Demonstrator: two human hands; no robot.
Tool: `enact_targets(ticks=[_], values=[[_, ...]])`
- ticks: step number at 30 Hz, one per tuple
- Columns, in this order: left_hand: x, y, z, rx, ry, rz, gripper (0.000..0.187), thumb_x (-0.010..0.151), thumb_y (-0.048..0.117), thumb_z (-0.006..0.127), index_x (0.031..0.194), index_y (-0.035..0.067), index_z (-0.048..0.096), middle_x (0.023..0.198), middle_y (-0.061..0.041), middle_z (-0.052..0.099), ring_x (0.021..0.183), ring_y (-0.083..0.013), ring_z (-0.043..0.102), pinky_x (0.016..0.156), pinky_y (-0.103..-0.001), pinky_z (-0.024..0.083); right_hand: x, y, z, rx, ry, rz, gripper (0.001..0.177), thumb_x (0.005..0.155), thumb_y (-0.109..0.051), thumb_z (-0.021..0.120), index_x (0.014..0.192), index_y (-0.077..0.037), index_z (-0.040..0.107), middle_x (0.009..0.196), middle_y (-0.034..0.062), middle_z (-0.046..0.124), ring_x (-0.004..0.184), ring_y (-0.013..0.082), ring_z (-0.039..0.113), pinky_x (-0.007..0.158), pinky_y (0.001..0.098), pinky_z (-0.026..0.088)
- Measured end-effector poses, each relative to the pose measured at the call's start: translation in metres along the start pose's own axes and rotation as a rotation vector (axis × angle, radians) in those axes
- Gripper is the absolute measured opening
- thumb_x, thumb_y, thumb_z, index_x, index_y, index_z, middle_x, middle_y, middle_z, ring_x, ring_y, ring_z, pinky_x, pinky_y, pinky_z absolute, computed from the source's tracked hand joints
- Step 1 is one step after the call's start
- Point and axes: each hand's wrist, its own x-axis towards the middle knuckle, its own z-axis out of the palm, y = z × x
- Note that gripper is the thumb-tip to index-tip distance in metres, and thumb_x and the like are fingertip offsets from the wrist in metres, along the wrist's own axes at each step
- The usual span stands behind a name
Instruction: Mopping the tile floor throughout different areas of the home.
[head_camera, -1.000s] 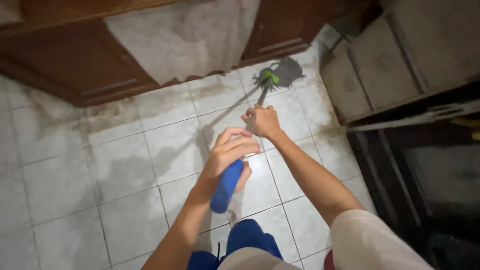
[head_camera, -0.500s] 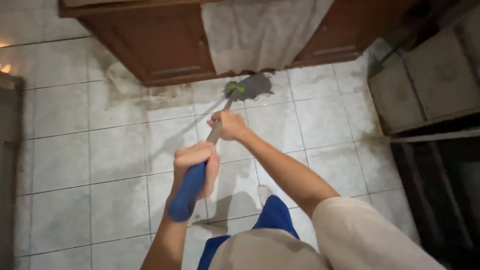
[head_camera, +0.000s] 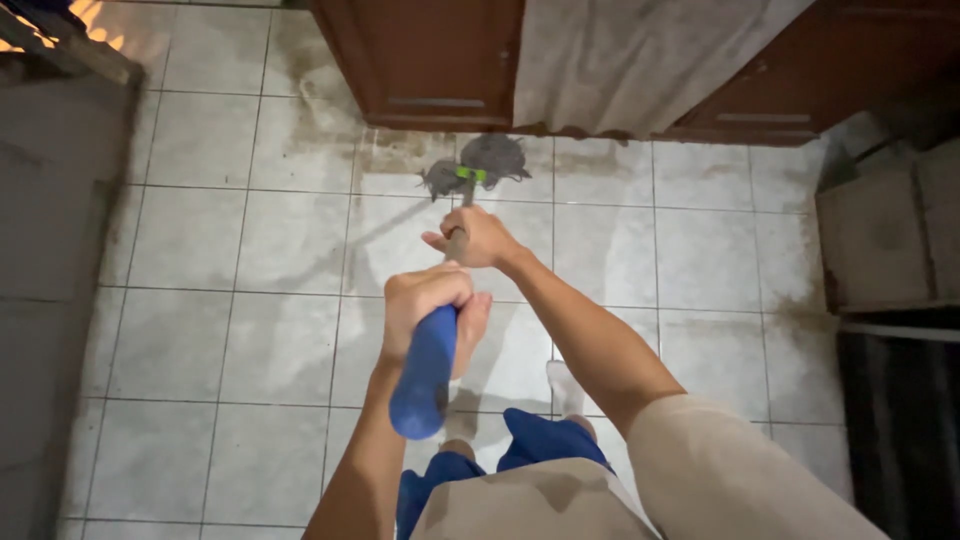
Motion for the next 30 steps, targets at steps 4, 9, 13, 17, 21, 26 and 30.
enact_targets(ticks=[4, 9, 13, 17, 21, 26, 30], values=[[0.004, 0.004, 0.047, -0.128, -0.023, -0.059, 0.029, 0.08, -0.008, 0.067, 0.067, 0.001, 0.043, 0.06, -0.008, 0.049, 0.05, -0.0211, 0.047, 0.051, -0.032, 0.038, -0.039, 0.047, -0.036, -0.07, -0.009, 0.049, 0.05, 0.087, -0.046, 0.072, 0.059, -0.005, 0.065, 0.066, 0.0155, 0.065, 0.064, 0.0374, 0.061, 0.062, 0.0473, 0.048], [0.033, -0.002, 0.15, -0.208, -0.101, 0.072, 0.028, 0.081, -0.006, 0.071, 0.07, 0.002, 0.047, 0.063, -0.009, 0.052, 0.054, -0.0226, 0.053, 0.054, -0.033, 0.04, -0.098, 0.162, -0.105, -0.135, 0.104, 0.083, 0.045, 0.085, -0.041, 0.074, 0.061, -0.004, 0.068, 0.069, 0.0188, 0.066, 0.066, 0.039, 0.061, 0.062, 0.0483, 0.048], [0.065, -0.026, 0.251, -0.29, -0.171, 0.093, 0.03, 0.082, -0.005, 0.073, 0.07, 0.002, 0.047, 0.063, -0.011, 0.05, 0.053, -0.0246, 0.051, 0.054, -0.035, 0.04, -0.146, 0.262, -0.168, -0.162, 0.124, 0.235, 0.045, 0.089, -0.04, 0.072, 0.064, -0.003, 0.067, 0.069, 0.0212, 0.064, 0.064, 0.0415, 0.059, 0.063, 0.0476, 0.048], [0.08, -0.056, 0.332, -0.393, -0.293, 0.041, 0.021, 0.087, -0.006, 0.066, 0.073, 0.001, 0.051, 0.068, -0.011, 0.056, 0.056, -0.0237, 0.054, 0.056, -0.034, 0.043, -0.189, 0.343, -0.214, -0.096, 0.208, 0.455, 0.03, 0.083, -0.026, 0.071, 0.069, 0.0, 0.067, 0.069, 0.0252, 0.061, 0.065, 0.0441, 0.056, 0.064, 0.0459, 0.049], [0.077, -0.073, 0.362, -0.427, -0.336, 0.019, 0.02, 0.088, -0.006, 0.065, 0.072, 0.0, 0.053, 0.07, -0.011, 0.058, 0.06, -0.0234, 0.055, 0.059, -0.033, 0.044, -0.21, 0.411, -0.207, -0.115, 0.286, 0.326, 0.028, 0.078, -0.024, 0.077, 0.068, 0.001, 0.067, 0.069, 0.024, 0.063, 0.065, 0.0405, 0.058, 0.064, 0.0453, 0.049], [0.083, -0.064, 0.334, -0.391, -0.3, -0.013, 0.025, 0.088, -0.006, 0.064, 0.07, 0.0, 0.049, 0.067, -0.011, 0.055, 0.058, -0.023, 0.052, 0.058, -0.034, 0.041, -0.186, 0.378, -0.196, -0.064, 0.33, 0.318, 0.035, 0.089, -0.022, 0.075, 0.067, 0.002, 0.063, 0.071, 0.0231, 0.061, 0.064, 0.0395, 0.056, 0.062, 0.0472, 0.046], [0.086, -0.058, 0.265, -0.356, -0.256, -0.033, 0.025, 0.088, -0.007, 0.063, 0.069, 0.0, 0.048, 0.066, -0.011, 0.055, 0.057, -0.0228, 0.053, 0.057, -0.034, 0.041, -0.134, 0.314, -0.169, -0.045, 0.34, 0.254, 0.039, 0.091, -0.023, 0.077, 0.065, 0.002, 0.061, 0.069, 0.0216, 0.058, 0.062, 0.0392, 0.052, 0.06, 0.0461, 0.043]])
